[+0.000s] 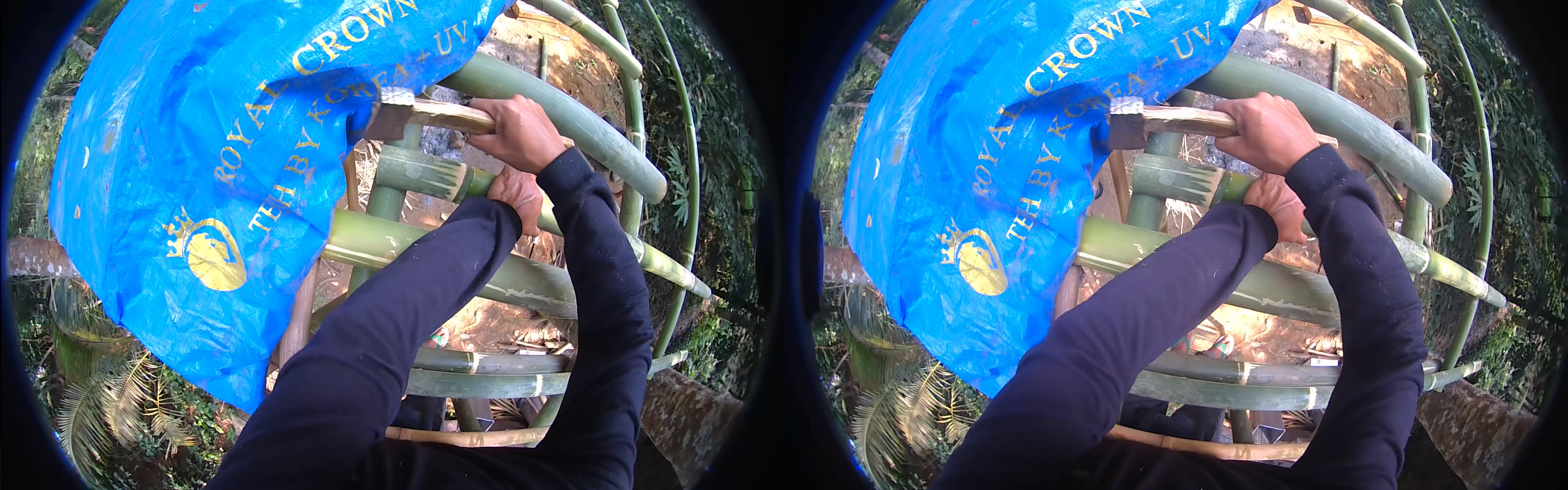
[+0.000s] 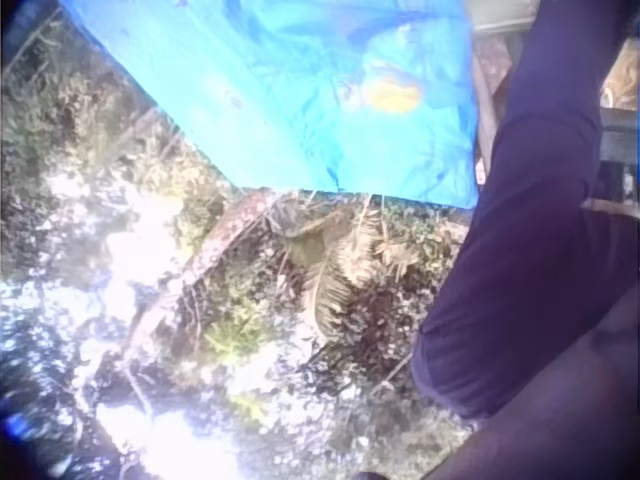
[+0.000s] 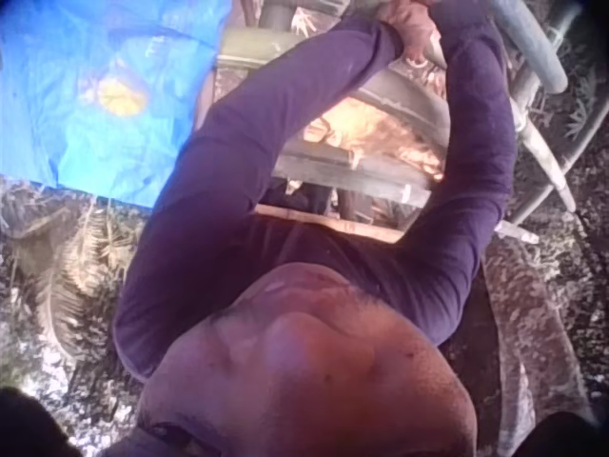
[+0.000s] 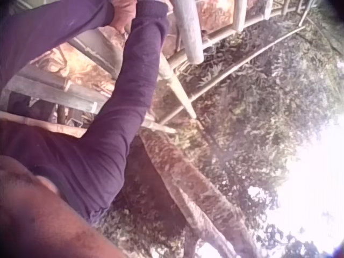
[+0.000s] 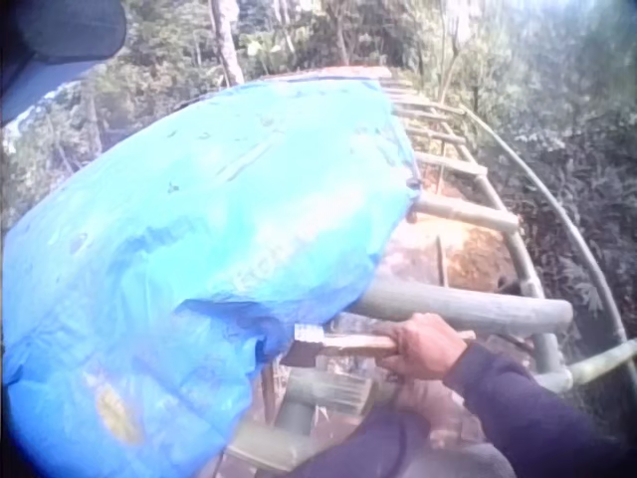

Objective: The person uses a small axe to shape and fit bamboo poles into a larger bamboo framework. They repeatedly strike the ends of the poles to create notches and secure connections between the vertical and horizontal members of the structure. The task involves precise manual manipulation of the bamboo pieces to ensure a snug fit.

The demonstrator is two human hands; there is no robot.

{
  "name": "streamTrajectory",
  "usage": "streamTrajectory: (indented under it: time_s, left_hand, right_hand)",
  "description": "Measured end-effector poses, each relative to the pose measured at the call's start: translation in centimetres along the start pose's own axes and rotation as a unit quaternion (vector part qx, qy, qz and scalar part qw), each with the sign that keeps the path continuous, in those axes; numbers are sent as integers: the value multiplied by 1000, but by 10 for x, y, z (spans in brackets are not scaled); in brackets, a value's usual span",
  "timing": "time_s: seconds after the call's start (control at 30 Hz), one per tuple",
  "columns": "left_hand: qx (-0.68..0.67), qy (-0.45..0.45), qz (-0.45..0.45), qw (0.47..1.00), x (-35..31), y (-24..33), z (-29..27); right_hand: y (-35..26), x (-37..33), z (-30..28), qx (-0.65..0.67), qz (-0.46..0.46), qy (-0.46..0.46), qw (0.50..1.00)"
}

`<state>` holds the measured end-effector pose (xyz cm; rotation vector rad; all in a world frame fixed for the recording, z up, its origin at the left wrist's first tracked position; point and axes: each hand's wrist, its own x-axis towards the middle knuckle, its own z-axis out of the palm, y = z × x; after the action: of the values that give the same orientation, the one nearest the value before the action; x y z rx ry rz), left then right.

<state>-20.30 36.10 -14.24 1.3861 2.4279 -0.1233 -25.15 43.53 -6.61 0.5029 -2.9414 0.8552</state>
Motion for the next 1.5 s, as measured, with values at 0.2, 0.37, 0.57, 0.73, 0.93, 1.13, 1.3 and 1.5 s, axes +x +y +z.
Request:
streamTrajectory:
  time_s: [0.2,0.37,0.57,0.73,0.93,1.13,1.3,1.5]
  left_hand:
    - [-89,71,-22,993,-3,0,4]
    - [-63,114,-44,991,2,0,25]
    - [-60,146,-15,987,8,0,34]
    - [-62,225,-32,972,7,1,39]
    - [-76,304,-28,949,8,2,38]
    - [-89,123,-30,988,7,1,29]
    - [-89,58,-2,994,4,-4,10]
    - [-87,177,-18,980,8,0,34]
  right_hand:
    - [36,-18,22,23,7,-23,999]
    - [33,-2,37,31,-27,-47,998]
    - [42,13,53,82,-46,-55,994]
    - [43,24,58,128,-30,-101,986]
    - [52,30,72,237,-15,-144,961]
    - [55,36,79,226,-26,-162,960]
    - [63,35,91,300,11,-140,943]
    - [60,39,90,237,-65,-142,959]
